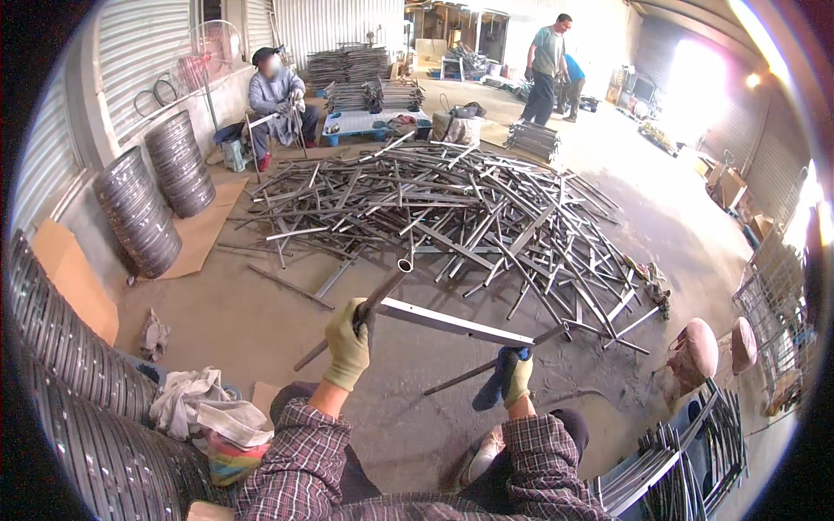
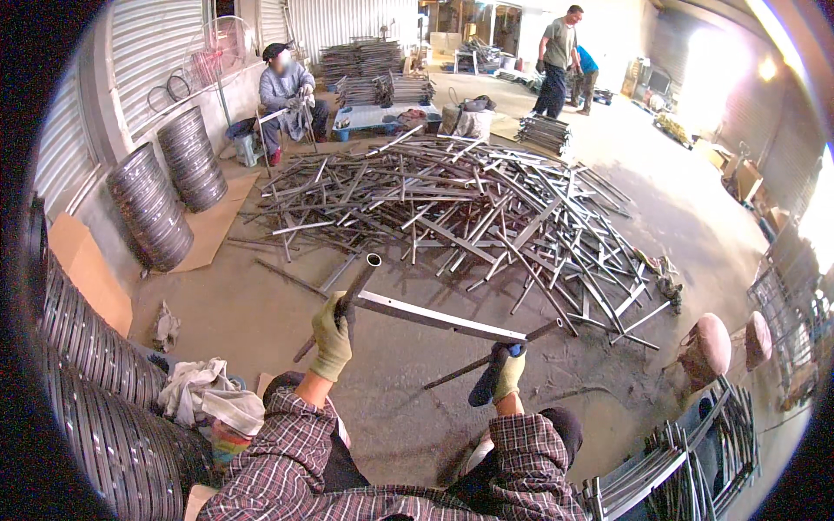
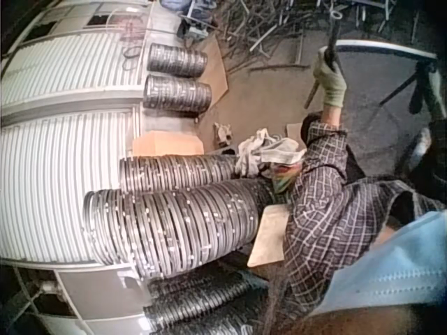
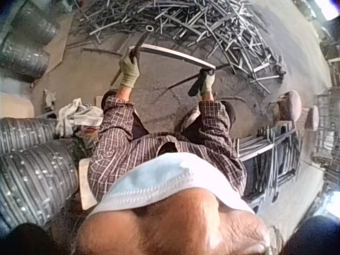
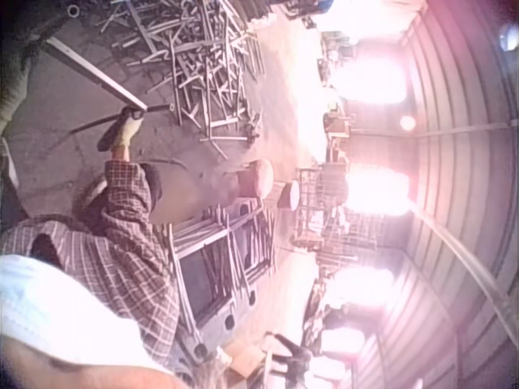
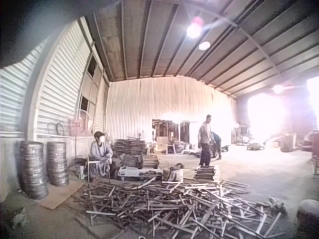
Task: Wiping and scrubbing metal frame components using a cloth and steel wool.
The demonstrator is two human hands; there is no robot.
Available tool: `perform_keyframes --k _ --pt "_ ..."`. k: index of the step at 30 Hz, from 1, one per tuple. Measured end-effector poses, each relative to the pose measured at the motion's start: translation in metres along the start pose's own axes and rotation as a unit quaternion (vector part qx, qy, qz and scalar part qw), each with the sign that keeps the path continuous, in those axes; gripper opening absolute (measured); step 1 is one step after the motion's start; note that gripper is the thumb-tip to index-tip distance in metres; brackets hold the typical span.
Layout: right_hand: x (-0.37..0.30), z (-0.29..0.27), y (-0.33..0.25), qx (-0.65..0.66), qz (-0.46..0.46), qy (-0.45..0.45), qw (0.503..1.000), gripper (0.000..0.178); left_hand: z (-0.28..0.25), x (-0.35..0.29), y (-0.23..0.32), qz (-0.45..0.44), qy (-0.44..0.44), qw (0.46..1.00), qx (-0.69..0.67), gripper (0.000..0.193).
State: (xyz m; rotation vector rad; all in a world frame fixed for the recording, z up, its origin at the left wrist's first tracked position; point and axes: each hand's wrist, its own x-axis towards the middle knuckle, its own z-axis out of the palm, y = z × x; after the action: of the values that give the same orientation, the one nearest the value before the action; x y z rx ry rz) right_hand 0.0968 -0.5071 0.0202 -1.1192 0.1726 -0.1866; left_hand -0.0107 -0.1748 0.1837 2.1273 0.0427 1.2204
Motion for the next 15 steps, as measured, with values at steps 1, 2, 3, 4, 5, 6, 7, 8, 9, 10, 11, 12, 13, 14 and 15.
perform_keyframes --k 1,2,3,4,5,6,7,8,9,10,11,12,13,14,15 --pt "-0.001 0.001 0.000 0.009 0.007 0.003 1.000 0.010 -0.001 0.000 0.000 0.001 0.001 1.000 -0.003 0.044" --pt "-0.001 0.002 -0.001 0.009 0.008 0.003 1.000 0.010 -0.001 0.000 0.000 0.002 0.001 1.000 -0.007 0.043" --pt "-0.002 0.003 -0.002 -0.001 0.012 0.003 1.000 0.010 -0.001 0.000 0.000 0.002 0.001 1.000 -0.006 0.043" --pt "-0.001 0.001 -0.001 -0.011 0.015 0.006 1.000 0.010 -0.001 0.000 0.000 0.005 0.003 1.000 -0.008 0.044" --pt "0.000 0.001 -0.001 -0.011 0.015 0.006 1.000 0.010 0.000 0.000 0.000 0.009 0.005 1.000 -0.010 0.045" --pt "0.001 0.000 0.000 -0.007 0.013 0.008 1.000 0.010 0.000 0.000 -0.001 0.009 0.005 1.000 -0.011 0.045" --pt "0.001 0.001 0.001 -0.003 0.012 0.011 1.000 0.010 0.000 -0.001 -0.001 -0.001 0.002 1.000 -0.010 0.047" --pt "0.001 0.001 0.001 -0.003 0.012 0.011 1.000 0.010 0.000 -0.001 -0.001 -0.011 -0.001 1.000 -0.010 0.048" --pt "0.000 0.002 0.002 -0.018 0.008 0.019 1.000 0.011 0.000 -0.002 -0.002 -0.012 -0.002 1.000 -0.010 0.048" --pt "0.001 0.002 0.003 -0.033 0.003 0.027 0.999 0.011 -0.001 -0.002 -0.003 -0.008 -0.001 1.000 -0.004 0.049" --pt "0.001 0.002 0.004 -0.032 0.004 0.026 0.999 0.011 -0.001 -0.001 -0.003 -0.005 0.000 1.000 0.002 0.050" --pt "0.001 0.001 0.005 -0.032 -0.001 0.019 0.999 0.011 -0.002 -0.002 -0.003 -0.005 0.000 1.000 0.002 0.050" --pt "0.004 -0.002 0.006 -0.033 -0.007 0.013 0.999 0.011 -0.001 -0.001 -0.002 -0.009 -0.006 1.000 0.000 0.050" --pt "0.006 -0.005 0.009 -0.033 -0.009 0.014 0.999 0.011 0.000 0.000 -0.001 -0.013 -0.011 1.000 -0.002 0.050" --pt "0.009 -0.007 0.011 -0.035 -0.028 0.013 0.999 0.011 0.001 0.000 0.000 -0.011 -0.012 1.000 -0.004 0.050"
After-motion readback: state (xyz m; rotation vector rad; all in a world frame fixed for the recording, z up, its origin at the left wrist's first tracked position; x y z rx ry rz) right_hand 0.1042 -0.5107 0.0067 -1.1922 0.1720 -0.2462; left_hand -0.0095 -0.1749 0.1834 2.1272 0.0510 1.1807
